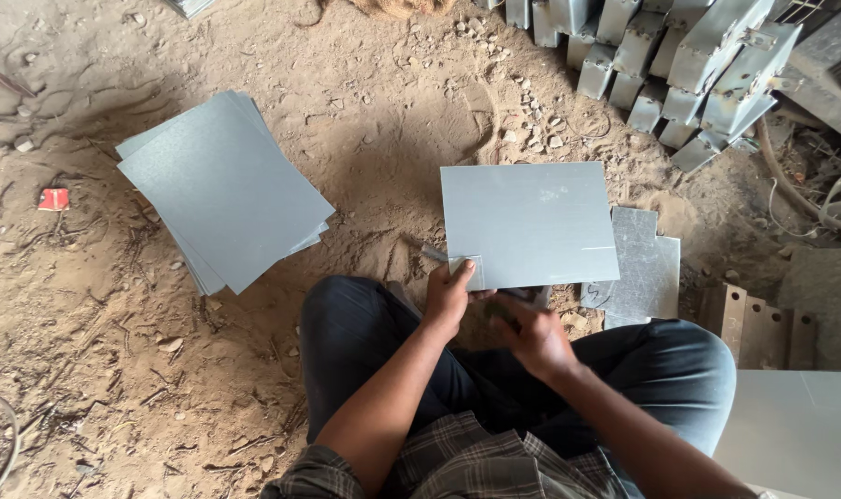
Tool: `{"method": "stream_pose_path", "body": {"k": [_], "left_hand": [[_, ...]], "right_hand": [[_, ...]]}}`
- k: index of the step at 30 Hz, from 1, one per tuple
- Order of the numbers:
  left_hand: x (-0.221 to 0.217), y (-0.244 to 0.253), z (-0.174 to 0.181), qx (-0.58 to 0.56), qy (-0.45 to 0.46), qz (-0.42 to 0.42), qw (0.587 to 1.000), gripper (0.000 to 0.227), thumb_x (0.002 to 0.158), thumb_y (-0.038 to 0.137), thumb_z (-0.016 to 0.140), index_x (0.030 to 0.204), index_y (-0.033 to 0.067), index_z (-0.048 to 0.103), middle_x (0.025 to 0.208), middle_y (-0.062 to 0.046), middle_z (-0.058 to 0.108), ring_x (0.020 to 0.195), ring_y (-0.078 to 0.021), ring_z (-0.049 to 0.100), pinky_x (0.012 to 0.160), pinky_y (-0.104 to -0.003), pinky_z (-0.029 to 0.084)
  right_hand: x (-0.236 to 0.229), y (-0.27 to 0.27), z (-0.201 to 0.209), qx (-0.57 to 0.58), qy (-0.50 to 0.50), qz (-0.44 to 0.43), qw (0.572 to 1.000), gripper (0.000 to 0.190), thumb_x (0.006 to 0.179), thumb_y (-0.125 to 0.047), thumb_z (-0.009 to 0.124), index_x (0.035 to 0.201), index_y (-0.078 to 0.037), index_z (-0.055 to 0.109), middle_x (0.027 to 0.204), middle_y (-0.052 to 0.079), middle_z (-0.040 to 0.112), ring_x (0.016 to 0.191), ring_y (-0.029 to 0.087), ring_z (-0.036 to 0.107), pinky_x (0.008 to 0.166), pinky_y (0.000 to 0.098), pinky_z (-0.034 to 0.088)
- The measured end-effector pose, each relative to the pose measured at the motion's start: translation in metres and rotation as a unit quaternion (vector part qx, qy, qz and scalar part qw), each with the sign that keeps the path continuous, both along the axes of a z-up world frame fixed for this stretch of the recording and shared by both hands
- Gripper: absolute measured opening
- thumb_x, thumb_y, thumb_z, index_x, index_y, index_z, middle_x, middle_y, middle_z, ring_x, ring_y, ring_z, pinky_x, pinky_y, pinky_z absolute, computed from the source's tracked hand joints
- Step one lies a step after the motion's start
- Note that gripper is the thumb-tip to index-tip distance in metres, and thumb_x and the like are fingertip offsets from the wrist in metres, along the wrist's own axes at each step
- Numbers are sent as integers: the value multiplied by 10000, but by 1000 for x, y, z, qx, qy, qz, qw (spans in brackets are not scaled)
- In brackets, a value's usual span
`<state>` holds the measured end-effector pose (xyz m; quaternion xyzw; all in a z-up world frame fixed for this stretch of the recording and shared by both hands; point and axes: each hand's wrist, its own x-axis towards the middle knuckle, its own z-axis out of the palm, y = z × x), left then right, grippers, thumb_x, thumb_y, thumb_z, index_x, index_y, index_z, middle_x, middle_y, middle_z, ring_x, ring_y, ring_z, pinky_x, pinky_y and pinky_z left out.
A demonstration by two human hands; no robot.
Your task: The person sits on the ground and smooths the edges of rectangular metal sheets using a small abrasive tool. They handle the sheets one at a time, rubbing the tool along the edges, then place the finished sheets into a stack.
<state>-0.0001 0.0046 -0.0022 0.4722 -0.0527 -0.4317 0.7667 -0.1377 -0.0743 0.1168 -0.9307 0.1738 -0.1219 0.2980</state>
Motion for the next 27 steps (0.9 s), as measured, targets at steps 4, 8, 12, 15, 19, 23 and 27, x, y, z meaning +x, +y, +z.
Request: {"method": "stream_pose_path", "body": {"k": [4, 8, 12, 15, 19, 23, 27], "left_hand": [[-1, -2, -2, -18, 18, 7, 1000, 377, 1030, 236, 559, 1230, -78, 619, 1123, -182, 703, 976, -287, 742, 818, -452, 689], [0, -3, -4, -53, 35, 16, 998, 373, 1037, 223, 569, 1238, -90, 607, 1130, -194, 698, 997, -311, 734, 841, -475, 677], [-1, -2, -9, -76, 33, 15, 996, 394, 1042, 246, 575, 1245, -90, 607, 1126, -202, 702, 991, -308, 737, 836, -473, 671], [-1, -3, -12, -79, 35, 17, 996, 392, 1034, 250, 576, 1252, -75, 606, 1125, -194, 706, 985, -302, 738, 827, -467, 668], [-1, -7, -14, -66, 35, 17, 997, 361, 1038, 230, 559, 1231, -73, 596, 1128, -182, 708, 1000, -303, 741, 827, -461, 674], [1, -4, -11, -43, 23, 3, 999, 387, 1107, 224, 546, 1177, -152, 606, 1110, -219, 695, 998, -327, 740, 845, -466, 687], [3, -4, -7, -29, 34, -1, 999, 339, 1059, 222, 519, 1224, -67, 584, 1146, -186, 692, 995, -290, 743, 844, -446, 684]], "right_hand": [[36, -38, 3, -7, 33, -40, 999, 376, 908, -189, 745, 1248, -43, 678, 910, 128, 785, 677, 253, 765, 605, 352, 607], [74, -64, 3, -74, -57, 65, 994, 162, 961, -188, 734, 1074, -72, 723, 949, 102, 780, 804, 244, 771, 689, 352, 610], [86, -74, 7, -48, 25, 93, 994, 184, 913, -172, 738, 1074, -83, 747, 972, 120, 763, 759, 294, 735, 692, 415, 590], [94, -76, 6, -70, 67, 100, 990, 173, 907, -192, 745, 1045, -87, 749, 958, 118, 755, 828, 317, 717, 750, 448, 578], [110, -66, -10, -66, 22, 155, 985, 162, 917, -191, 726, 1036, -83, 751, 992, 111, 756, 900, 309, 699, 808, 454, 571], [124, -51, -28, -96, 13, 166, 981, 146, 889, -172, 742, 984, -61, 745, 973, 113, 752, 929, 319, 689, 833, 441, 576], [114, -67, -24, -97, 15, 189, 977, 125, 972, -191, 705, 1032, -91, 752, 999, 78, 754, 908, 247, 704, 853, 384, 593]]}}
